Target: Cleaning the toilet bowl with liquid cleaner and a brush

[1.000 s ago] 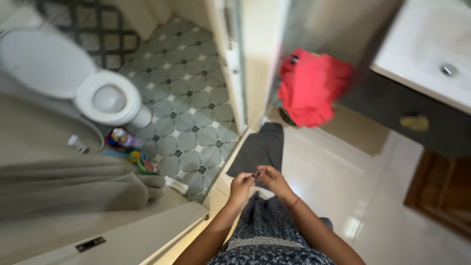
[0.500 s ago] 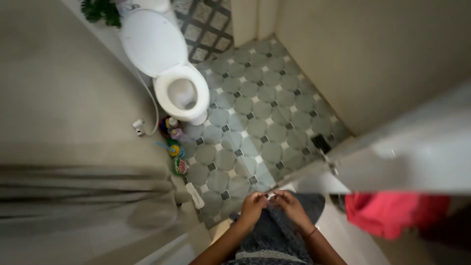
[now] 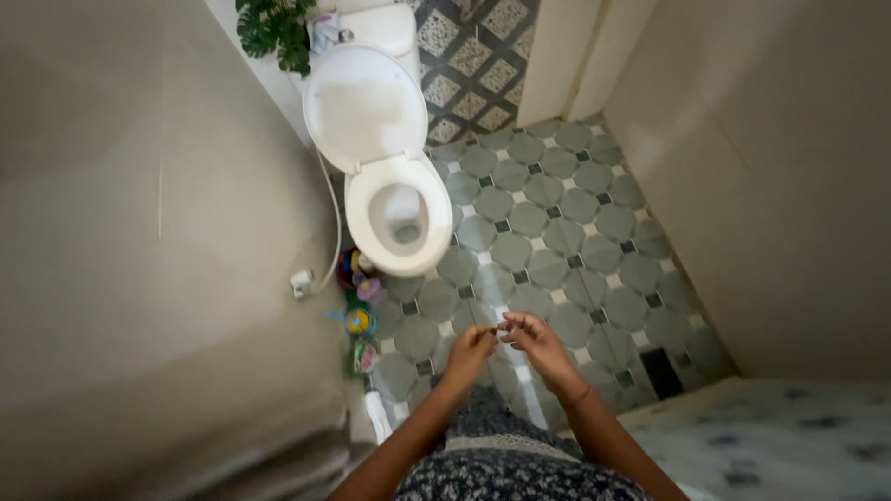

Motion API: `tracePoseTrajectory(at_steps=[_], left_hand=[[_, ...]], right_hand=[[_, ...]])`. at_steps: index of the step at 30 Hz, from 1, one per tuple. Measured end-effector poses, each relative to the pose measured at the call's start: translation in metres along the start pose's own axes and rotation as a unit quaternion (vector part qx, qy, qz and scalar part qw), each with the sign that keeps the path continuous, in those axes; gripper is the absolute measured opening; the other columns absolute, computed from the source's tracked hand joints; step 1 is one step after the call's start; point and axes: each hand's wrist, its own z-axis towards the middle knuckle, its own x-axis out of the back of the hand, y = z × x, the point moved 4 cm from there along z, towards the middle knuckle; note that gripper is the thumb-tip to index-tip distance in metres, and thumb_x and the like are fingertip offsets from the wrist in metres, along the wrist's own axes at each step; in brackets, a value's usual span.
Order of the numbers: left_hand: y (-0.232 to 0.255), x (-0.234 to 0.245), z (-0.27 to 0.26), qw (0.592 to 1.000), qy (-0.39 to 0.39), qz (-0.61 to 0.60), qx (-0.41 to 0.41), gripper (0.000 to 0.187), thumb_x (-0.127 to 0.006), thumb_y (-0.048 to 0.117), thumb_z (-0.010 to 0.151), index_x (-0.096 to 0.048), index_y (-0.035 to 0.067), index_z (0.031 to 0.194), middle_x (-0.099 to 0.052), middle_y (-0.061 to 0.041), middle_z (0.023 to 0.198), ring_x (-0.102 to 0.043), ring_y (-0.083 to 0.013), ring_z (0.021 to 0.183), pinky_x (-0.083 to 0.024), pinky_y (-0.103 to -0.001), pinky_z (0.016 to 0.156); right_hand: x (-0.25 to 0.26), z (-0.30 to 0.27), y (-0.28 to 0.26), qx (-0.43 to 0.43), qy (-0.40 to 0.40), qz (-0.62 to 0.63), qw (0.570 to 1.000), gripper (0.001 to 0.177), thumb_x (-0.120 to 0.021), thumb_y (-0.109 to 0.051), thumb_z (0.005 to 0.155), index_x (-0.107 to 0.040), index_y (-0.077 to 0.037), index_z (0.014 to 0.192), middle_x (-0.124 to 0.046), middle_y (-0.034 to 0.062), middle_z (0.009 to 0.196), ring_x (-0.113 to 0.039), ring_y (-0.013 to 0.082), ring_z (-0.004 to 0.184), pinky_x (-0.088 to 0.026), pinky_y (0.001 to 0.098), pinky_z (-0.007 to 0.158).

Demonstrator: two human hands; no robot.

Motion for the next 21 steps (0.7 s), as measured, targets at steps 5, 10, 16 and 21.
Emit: tracePoseTrajectory(at_steps=[5, 10, 16, 21], left_hand=[[0.081, -0.001, 0.103, 0.992, -0.017, 0.121, -0.031, 0.029, -0.067, 0.024, 0.096, -0.076, 0.005, 0.116, -0.074, -0.017, 0.095, -0.072, -0.0266, 0.086, -0.058, -0.038, 0.076], [0.072, -0.021, 0.198, 0.986, -0.017, 0.163, -0.017, 0.028, -0.072, 0.031, 0.093, -0.077, 0.015, 0.116, -0.075, -0.007, 0.098, -0.074, -0.0216, 0.091, -0.057, -0.036, 0.080], [0.101, -0.051, 0.266, 0.997, 0.026, 0.068, 0.019, 0.031, -0.062, 0.029, 0.101, -0.073, 0.011, 0.125, -0.072, -0.013, 0.107, -0.070, -0.0258, 0.095, -0.056, -0.039, 0.082], [0.127, -0.058, 0.319, 0.994, 0.109, 0.019, 0.013, 0.030, -0.066, 0.030, 0.100, -0.072, 0.011, 0.123, -0.073, -0.010, 0.109, -0.070, -0.0204, 0.097, -0.056, -0.036, 0.081]], right_hand=[[-0.004, 0.100, -0.019, -0.009, 0.029, 0.022, 0.999, 0.036, -0.058, -0.012, 0.102, -0.063, -0.003, 0.136, -0.073, 0.0172, 0.115, -0.072, 0.0281, 0.101, -0.055, 0.0396, 0.089], [0.016, 0.177, -0.060, -0.031, 0.045, -0.002, 0.999, 0.035, -0.060, -0.011, 0.101, -0.064, -0.002, 0.134, -0.071, 0.0226, 0.116, -0.073, 0.0334, 0.105, -0.056, 0.0412, 0.092], [0.036, 0.282, -0.120, -0.058, -0.041, -0.085, 0.994, 0.034, -0.058, -0.014, 0.104, -0.063, -0.003, 0.136, -0.069, 0.0186, 0.119, -0.070, 0.0310, 0.109, -0.054, 0.0464, 0.097], [0.033, 0.371, -0.179, 0.008, -0.112, -0.151, 0.982, 0.031, -0.066, -0.014, 0.100, -0.067, -0.005, 0.129, -0.068, 0.0104, 0.105, -0.070, 0.0210, 0.100, -0.056, 0.0375, 0.087]])
